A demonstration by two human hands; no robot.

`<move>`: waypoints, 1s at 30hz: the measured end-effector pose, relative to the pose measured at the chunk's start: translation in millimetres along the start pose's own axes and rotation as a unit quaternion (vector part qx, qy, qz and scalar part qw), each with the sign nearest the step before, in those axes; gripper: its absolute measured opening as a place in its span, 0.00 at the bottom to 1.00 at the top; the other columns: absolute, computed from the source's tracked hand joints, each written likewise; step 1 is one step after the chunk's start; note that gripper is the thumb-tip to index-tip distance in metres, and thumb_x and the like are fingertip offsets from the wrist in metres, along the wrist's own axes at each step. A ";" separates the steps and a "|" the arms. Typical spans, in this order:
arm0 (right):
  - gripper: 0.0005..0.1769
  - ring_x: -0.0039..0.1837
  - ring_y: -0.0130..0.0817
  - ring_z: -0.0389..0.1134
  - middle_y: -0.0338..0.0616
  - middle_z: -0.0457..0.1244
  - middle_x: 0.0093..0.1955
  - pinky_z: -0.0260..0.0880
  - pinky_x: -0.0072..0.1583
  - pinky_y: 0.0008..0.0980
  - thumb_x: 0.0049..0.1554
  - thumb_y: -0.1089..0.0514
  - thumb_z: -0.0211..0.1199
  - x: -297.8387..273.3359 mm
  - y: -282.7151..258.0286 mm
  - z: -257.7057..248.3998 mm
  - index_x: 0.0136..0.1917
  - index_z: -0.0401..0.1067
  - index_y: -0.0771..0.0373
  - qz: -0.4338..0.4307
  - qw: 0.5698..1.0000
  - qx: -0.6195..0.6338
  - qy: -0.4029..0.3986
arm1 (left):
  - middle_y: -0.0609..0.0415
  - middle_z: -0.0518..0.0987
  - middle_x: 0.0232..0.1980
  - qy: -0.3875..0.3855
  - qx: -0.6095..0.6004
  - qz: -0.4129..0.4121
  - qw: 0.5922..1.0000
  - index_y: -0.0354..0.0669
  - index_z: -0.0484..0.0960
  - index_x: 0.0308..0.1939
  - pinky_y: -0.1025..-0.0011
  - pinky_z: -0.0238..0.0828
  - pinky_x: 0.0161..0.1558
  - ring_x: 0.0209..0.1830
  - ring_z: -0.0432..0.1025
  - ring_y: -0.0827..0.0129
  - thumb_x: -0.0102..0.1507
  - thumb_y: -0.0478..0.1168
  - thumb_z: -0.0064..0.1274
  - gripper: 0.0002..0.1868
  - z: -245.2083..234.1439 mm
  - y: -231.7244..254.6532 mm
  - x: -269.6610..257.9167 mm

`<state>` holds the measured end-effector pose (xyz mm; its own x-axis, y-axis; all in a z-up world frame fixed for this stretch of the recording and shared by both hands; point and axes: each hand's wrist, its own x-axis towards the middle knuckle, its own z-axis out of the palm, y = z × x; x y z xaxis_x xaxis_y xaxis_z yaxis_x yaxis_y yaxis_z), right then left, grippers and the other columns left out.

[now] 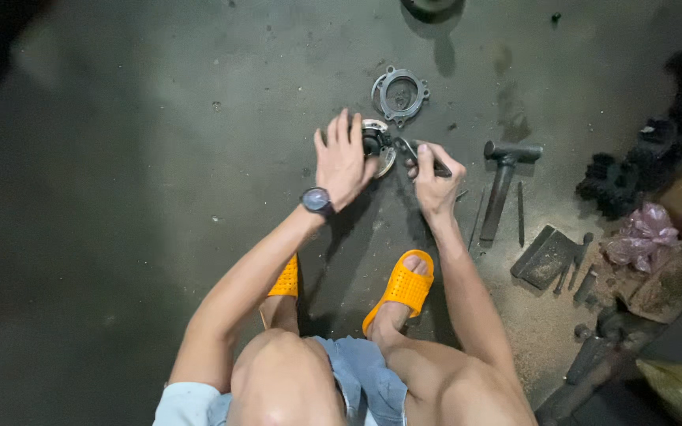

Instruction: The person sits on the floor and uses pliers to manipulate a circular mechanical component, likely a brake assembly. They adjust internal parts and fit a metal ring onto the assembly, working with tools and parts laid out on the concrete floor.

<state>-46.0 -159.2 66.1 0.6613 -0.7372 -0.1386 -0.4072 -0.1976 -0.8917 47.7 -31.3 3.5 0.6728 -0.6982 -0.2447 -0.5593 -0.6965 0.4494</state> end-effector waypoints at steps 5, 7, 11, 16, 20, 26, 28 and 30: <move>0.12 0.27 0.29 0.66 0.47 0.65 0.25 0.63 0.28 0.26 0.60 0.62 0.55 4.8 16.4 5.9 0.39 0.77 0.64 -0.048 0.997 -0.051 -0.016 | 0.35 0.59 0.66 -0.025 0.093 0.041 0.994 0.31 0.52 0.70 0.44 0.51 0.63 0.66 0.56 0.52 0.46 0.62 0.64 0.61 12.4 9.0 2.2; 0.12 0.27 0.28 0.66 0.47 0.65 0.25 0.62 0.28 0.25 0.59 0.62 0.55 5.0 3.8 5.4 0.38 0.77 0.63 -0.064 0.996 -0.060 -0.032 | 0.36 0.61 0.64 0.006 0.101 0.079 0.992 0.29 0.55 0.68 0.45 0.52 0.62 0.64 0.57 0.53 0.44 0.58 0.63 0.58 15.6 3.4 2.9; 0.16 0.29 0.28 0.66 0.48 0.66 0.28 0.63 0.28 0.22 0.63 0.60 0.50 0.1 -1.0 4.8 0.43 0.77 0.67 -0.153 0.988 -0.026 -0.002 | 0.36 0.61 0.64 0.008 0.097 0.104 0.990 0.29 0.57 0.68 0.44 0.52 0.60 0.64 0.57 0.52 0.42 0.58 0.63 0.58 15.6 -0.6 2.8; 0.12 0.28 0.30 0.63 0.50 0.62 0.25 0.57 0.27 0.28 0.61 0.65 0.53 11.3 16.9 13.4 0.38 0.74 0.68 -0.135 0.985 -0.075 -0.074 | 0.36 0.62 0.64 -0.006 0.103 0.110 0.989 0.29 0.56 0.68 0.45 0.51 0.61 0.64 0.57 0.53 0.41 0.60 0.65 0.61 10.4 -2.7 9.2; 0.15 0.30 0.30 0.64 0.45 0.62 0.27 0.60 0.31 0.26 0.64 0.62 0.50 5.1 -25.0 5.0 0.39 0.74 0.64 -0.212 0.975 -0.067 -0.008 | 0.35 0.61 0.65 -0.023 0.094 0.112 0.989 0.29 0.55 0.69 0.44 0.51 0.61 0.65 0.56 0.51 0.46 0.58 0.62 0.57 9.8 -0.3 3.7; 0.14 0.32 0.24 0.60 0.42 0.60 0.26 0.58 0.32 0.26 0.62 0.67 0.51 19.1 -0.1 7.7 0.35 0.71 0.64 -0.153 0.983 -0.069 -0.073 | 0.37 0.60 0.67 -0.041 0.108 0.144 0.983 0.31 0.54 0.71 0.40 0.47 0.64 0.67 0.54 0.51 0.46 0.56 0.64 0.58 -16.2 2.1 13.0; 0.16 0.31 0.25 0.61 0.41 0.60 0.25 0.59 0.32 0.25 0.63 0.66 0.51 11.2 -19.7 -1.3 0.34 0.71 0.64 -0.176 0.981 -0.063 -0.054 | 0.37 0.59 0.68 -0.061 0.101 0.175 0.977 0.33 0.54 0.71 0.35 0.45 0.65 0.69 0.53 0.50 0.44 0.54 0.66 0.59 -12.3 -3.7 2.5; 0.14 0.33 0.27 0.64 0.46 0.64 0.28 0.63 0.33 0.25 0.63 0.62 0.50 15.4 -49.0 -10.5 0.42 0.76 0.65 -0.111 0.992 -0.047 -0.034 | 0.47 0.50 0.78 -0.059 0.189 0.305 0.932 0.52 0.63 0.71 0.27 0.36 0.66 0.77 0.40 0.49 0.54 0.46 0.60 0.42 -8.0 -16.0 7.3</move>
<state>-22.5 -167.7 112.2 0.7804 -0.6248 0.0246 -0.3026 -0.4119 -0.8595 65.5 -23.9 1.4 0.1281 -0.9811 -0.1448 -0.9656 -0.1567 0.2075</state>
